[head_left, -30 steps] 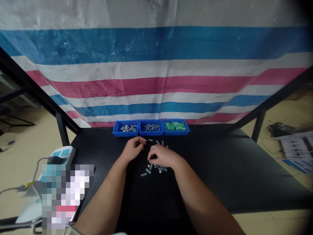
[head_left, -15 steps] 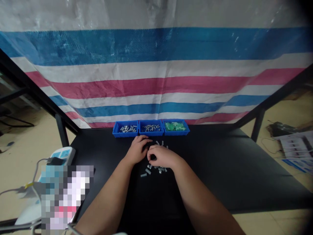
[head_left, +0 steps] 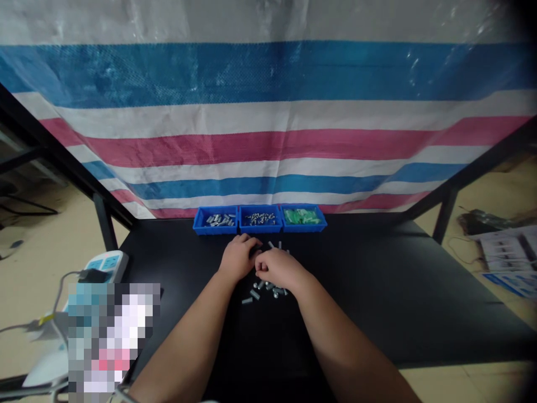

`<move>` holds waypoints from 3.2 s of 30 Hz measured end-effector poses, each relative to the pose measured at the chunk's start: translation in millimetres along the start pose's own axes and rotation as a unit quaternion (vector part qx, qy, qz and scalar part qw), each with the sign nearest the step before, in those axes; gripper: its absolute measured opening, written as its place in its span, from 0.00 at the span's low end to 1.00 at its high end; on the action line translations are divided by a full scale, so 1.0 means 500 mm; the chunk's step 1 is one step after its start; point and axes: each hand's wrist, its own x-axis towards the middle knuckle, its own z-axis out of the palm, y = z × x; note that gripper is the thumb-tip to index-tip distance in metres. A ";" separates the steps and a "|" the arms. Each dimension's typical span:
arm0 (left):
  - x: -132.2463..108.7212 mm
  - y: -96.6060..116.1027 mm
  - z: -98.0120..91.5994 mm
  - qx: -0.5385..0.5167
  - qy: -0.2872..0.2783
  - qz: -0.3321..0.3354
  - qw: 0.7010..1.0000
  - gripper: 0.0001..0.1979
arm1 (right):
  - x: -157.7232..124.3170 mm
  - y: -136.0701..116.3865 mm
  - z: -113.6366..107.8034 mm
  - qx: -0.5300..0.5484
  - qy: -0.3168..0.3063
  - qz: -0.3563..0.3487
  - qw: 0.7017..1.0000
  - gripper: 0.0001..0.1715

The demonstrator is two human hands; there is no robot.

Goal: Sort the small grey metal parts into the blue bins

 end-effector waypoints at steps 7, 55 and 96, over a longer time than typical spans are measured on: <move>0.003 0.008 0.002 0.006 0.022 -0.008 1.000 0.05 | 0.000 -0.001 -0.010 0.005 0.014 -0.008 1.000 0.06; -0.016 -0.021 -0.039 -0.194 -0.009 0.022 0.981 0.09 | 0.022 0.043 -0.025 0.144 0.431 -0.038 0.890 0.40; 0.017 -0.077 -0.033 -0.630 0.296 -0.223 0.683 0.23 | -0.006 0.002 -0.019 0.115 -0.099 -0.140 0.978 0.10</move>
